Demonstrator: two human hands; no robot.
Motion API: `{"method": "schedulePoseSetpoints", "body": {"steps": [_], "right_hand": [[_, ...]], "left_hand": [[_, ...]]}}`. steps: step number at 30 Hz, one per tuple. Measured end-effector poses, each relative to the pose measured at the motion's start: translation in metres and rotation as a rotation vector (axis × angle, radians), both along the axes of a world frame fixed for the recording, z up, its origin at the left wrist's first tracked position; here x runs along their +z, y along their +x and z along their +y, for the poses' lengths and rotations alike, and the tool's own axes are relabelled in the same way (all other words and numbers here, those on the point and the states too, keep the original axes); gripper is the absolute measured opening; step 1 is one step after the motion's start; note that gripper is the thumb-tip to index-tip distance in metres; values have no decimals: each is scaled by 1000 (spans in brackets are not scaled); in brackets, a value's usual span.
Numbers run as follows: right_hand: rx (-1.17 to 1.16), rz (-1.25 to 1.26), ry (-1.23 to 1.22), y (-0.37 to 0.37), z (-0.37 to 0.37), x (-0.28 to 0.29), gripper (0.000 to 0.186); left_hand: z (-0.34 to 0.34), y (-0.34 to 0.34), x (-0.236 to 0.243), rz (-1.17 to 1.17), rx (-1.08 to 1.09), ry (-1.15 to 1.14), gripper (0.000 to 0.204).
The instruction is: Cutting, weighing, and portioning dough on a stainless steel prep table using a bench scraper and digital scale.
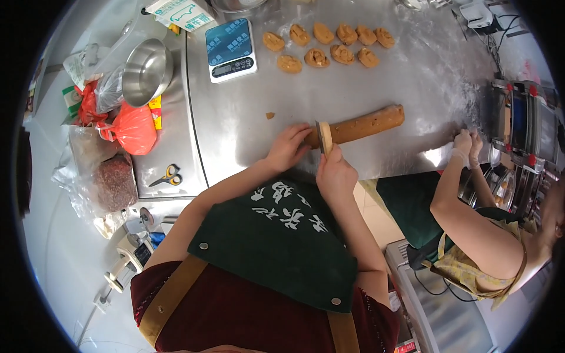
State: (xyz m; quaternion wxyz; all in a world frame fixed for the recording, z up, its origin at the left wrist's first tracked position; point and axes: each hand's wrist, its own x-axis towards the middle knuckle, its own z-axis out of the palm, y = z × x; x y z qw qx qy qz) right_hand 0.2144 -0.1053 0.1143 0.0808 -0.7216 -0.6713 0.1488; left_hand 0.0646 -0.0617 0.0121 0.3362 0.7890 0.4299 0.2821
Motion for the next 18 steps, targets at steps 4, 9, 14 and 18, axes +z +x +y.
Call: {"method": "schedulePoseSetpoints", "body": {"steps": [4, 9, 14, 18], "right_hand": [[-21, 16, -69, 4, 4, 5, 31], [-2, 9, -133, 4, 13, -10, 30], [38, 53, -93, 0, 20, -28, 28], [12, 33, -140, 5, 30, -37, 27]], "left_hand": [[3, 0, -1, 1, -13, -14, 45], [4, -1, -1, 12, -15, -24, 47], [4, 2, 1, 14, 29, -30, 44], [9, 5, 8, 44, 36, -38, 40]]}}
